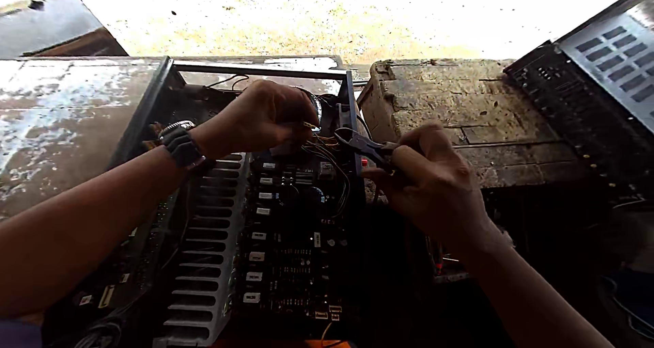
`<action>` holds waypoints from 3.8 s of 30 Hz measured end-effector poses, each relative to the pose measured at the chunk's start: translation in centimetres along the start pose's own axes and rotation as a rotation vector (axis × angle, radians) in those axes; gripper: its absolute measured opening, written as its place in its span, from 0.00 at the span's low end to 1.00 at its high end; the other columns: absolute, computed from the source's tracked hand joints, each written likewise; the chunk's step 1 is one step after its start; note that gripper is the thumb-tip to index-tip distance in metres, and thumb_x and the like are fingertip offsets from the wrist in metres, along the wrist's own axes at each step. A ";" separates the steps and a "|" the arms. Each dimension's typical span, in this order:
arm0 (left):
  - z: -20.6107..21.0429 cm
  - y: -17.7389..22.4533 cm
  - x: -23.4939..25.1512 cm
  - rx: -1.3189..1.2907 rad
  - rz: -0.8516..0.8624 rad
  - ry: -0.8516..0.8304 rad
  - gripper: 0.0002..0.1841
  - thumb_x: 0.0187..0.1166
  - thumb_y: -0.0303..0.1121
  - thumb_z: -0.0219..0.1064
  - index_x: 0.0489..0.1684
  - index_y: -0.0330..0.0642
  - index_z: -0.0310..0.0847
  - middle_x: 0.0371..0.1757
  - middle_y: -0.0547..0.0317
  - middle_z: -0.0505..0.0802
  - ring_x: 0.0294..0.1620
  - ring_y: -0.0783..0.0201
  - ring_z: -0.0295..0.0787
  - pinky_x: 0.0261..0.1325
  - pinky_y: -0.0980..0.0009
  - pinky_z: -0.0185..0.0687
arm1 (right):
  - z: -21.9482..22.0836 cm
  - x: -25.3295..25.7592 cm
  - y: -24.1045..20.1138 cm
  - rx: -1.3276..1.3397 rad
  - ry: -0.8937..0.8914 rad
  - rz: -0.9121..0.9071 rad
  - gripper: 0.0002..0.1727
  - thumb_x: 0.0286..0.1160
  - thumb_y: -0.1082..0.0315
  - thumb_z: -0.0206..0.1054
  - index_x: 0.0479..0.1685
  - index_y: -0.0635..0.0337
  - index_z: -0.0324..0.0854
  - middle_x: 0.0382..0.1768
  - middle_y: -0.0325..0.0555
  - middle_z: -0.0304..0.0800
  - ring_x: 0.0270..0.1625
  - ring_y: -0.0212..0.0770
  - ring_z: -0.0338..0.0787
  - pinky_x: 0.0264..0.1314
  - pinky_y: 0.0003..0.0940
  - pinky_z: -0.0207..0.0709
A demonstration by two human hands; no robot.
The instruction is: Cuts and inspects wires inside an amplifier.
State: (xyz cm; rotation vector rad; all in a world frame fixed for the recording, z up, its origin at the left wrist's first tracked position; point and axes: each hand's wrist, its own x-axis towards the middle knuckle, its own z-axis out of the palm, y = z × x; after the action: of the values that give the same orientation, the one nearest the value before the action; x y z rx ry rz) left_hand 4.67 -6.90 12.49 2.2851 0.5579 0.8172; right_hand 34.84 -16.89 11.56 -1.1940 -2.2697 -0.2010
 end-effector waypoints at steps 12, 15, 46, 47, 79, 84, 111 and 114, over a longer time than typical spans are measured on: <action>0.4 -0.2 0.2 0.014 0.029 0.075 0.08 0.74 0.24 0.75 0.46 0.34 0.88 0.38 0.60 0.95 0.38 0.73 0.93 0.45 0.76 0.92 | 1.5 2.3 0.4 -0.188 -0.034 -0.049 0.21 0.82 0.45 0.62 0.63 0.41 0.91 0.65 0.53 0.81 0.65 0.57 0.76 0.58 0.57 0.63; 0.5 -0.2 0.1 0.107 0.080 0.076 0.07 0.76 0.28 0.75 0.45 0.35 0.89 0.37 0.61 0.95 0.38 0.74 0.92 0.45 0.76 0.91 | 1.7 2.3 0.4 -0.203 -0.022 -0.055 0.21 0.82 0.46 0.62 0.61 0.44 0.91 0.67 0.54 0.80 0.66 0.59 0.75 0.60 0.58 0.62; 1.3 -0.4 0.0 0.029 0.079 0.167 0.09 0.68 0.24 0.80 0.40 0.34 0.86 0.38 0.57 0.95 0.37 0.69 0.94 0.45 0.74 0.92 | 2.3 2.5 0.3 -0.310 0.037 -0.158 0.14 0.85 0.55 0.63 0.47 0.56 0.86 0.53 0.61 0.82 0.54 0.63 0.81 0.45 0.54 0.68; 1.2 -0.3 0.0 0.038 0.094 0.169 0.08 0.69 0.24 0.79 0.39 0.34 0.86 0.38 0.57 0.95 0.37 0.70 0.93 0.45 0.74 0.92 | 2.3 2.5 0.3 -0.317 0.041 -0.162 0.14 0.86 0.55 0.63 0.48 0.55 0.86 0.53 0.61 0.82 0.54 0.62 0.81 0.46 0.54 0.68; 1.3 -0.4 0.3 0.072 0.149 0.120 0.05 0.73 0.28 0.75 0.34 0.36 0.87 0.37 0.56 0.95 0.35 0.70 0.92 0.41 0.74 0.91 | 2.2 2.8 0.9 -0.290 0.040 -0.185 0.17 0.86 0.51 0.61 0.57 0.48 0.91 0.66 0.62 0.79 0.62 0.63 0.76 0.54 0.56 0.62; 1.3 -0.4 0.3 0.076 0.145 0.125 0.06 0.73 0.29 0.76 0.34 0.36 0.87 0.36 0.57 0.95 0.35 0.71 0.92 0.41 0.75 0.90 | 2.3 2.8 1.1 -0.269 0.048 -0.187 0.17 0.86 0.51 0.62 0.55 0.48 0.91 0.66 0.61 0.79 0.62 0.62 0.76 0.56 0.56 0.63; 0.9 -0.3 0.1 0.136 0.140 0.111 0.06 0.74 0.31 0.76 0.34 0.37 0.89 0.38 0.57 0.95 0.37 0.70 0.93 0.44 0.73 0.91 | 2.1 3.4 1.2 -0.271 -0.038 -0.249 0.13 0.86 0.58 0.62 0.48 0.54 0.89 0.47 0.64 0.81 0.51 0.66 0.82 0.42 0.55 0.70; 0.9 -0.4 0.0 0.138 0.141 0.113 0.06 0.74 0.30 0.76 0.34 0.37 0.88 0.38 0.57 0.95 0.38 0.70 0.93 0.45 0.73 0.91 | 2.1 3.4 1.2 -0.280 -0.035 -0.256 0.12 0.86 0.58 0.61 0.47 0.54 0.88 0.47 0.64 0.81 0.50 0.66 0.82 0.42 0.54 0.70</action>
State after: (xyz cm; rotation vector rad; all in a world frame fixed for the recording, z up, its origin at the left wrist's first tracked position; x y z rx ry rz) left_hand 5.25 -7.05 11.68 2.4379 0.5219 1.0092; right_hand 33.42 -12.96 11.52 -1.0411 -2.4813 -0.6171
